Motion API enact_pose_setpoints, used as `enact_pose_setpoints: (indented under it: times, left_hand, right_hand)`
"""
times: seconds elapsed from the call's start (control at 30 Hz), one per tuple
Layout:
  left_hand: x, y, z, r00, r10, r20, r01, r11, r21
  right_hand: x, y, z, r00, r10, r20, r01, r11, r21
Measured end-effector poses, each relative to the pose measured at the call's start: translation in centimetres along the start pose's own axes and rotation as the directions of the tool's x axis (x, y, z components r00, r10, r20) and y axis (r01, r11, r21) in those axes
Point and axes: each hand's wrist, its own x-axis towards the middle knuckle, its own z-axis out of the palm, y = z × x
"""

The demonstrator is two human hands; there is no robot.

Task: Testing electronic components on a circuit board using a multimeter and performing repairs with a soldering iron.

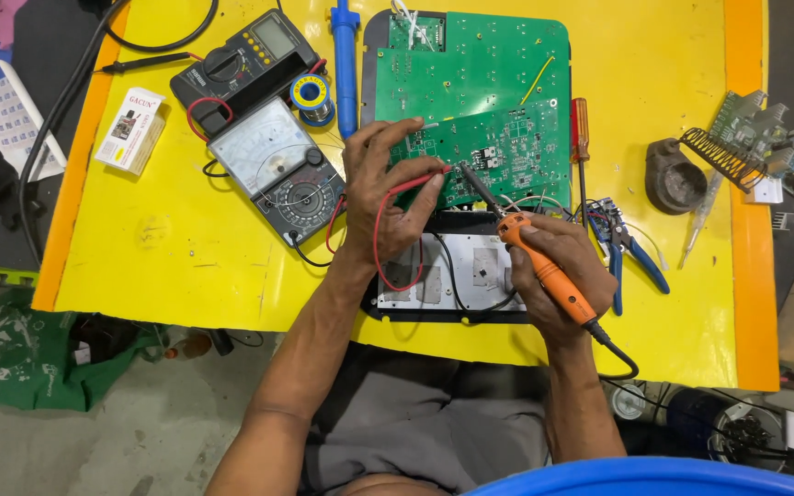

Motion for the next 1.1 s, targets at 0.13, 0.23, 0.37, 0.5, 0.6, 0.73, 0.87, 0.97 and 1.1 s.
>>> enact_pose_setpoints:
  times: [0.13, 0.23, 0.37, 0.5, 0.6, 0.73, 0.87, 0.97, 1.1]
  left_hand:
    - [0.2, 0.39, -0.16, 1.0, -0.001, -0.001, 0.001, 1.0, 0.003]
    - [0.16, 0.36, -0.1, 1.0, 0.001, -0.005, -0.001, 1.0, -0.004]
    - [0.17, 0.28, -0.06, 1.0, 0.012, -0.017, -0.012, 1.0, -0.006]
    - [0.22, 0.36, -0.15, 1.0, 0.014, -0.015, -0.014, 1.0, -0.009]
    - [0.21, 0.41, -0.13, 1.0, 0.008, -0.015, -0.008, 1.0, -0.012]
    - [0.25, 0.58, -0.15, 1.0, 0.006, -0.014, -0.006, 1.0, -0.013]
    - [0.22, 0.48, -0.12, 1.0, 0.006, -0.012, -0.007, 1.0, -0.014]
    - [0.18, 0.42, -0.09, 1.0, 0.007, -0.009, -0.007, 1.0, -0.011]
    - [0.18, 0.48, -0.16, 1.0, 0.006, -0.006, -0.006, 1.0, -0.013]
  right_hand:
    - [0.19, -0.02, 0.0, 1.0, 0.003, 0.006, -0.003, 1.0, -0.005]
    - [0.26, -0.19, 0.02, 1.0, 0.005, 0.014, -0.004, 1.0, -0.024]
    - [0.23, -0.45, 0.02, 1.0, 0.03, -0.003, -0.03, 0.999, -0.017]
    - [0.27, -0.67, -0.04, 0.998, 0.067, -0.016, -0.066, 0.998, 0.008]
    - [-0.03, -0.12, -0.14, 0.998, 0.065, -0.02, -0.065, 0.998, 0.015]
    - [-0.18, -0.24, -0.31, 0.993, 0.118, -0.029, -0.117, 0.993, 0.008]
    - [-0.22, -0.26, -0.34, 0.991, 0.13, -0.033, -0.13, 0.991, 0.002]
    - [-0.32, -0.35, -0.2, 0.991, 0.129, -0.038, -0.129, 0.992, -0.007]
    - [-0.59, -0.29, -0.2, 0.987, 0.155, -0.052, -0.155, 0.988, -0.001]
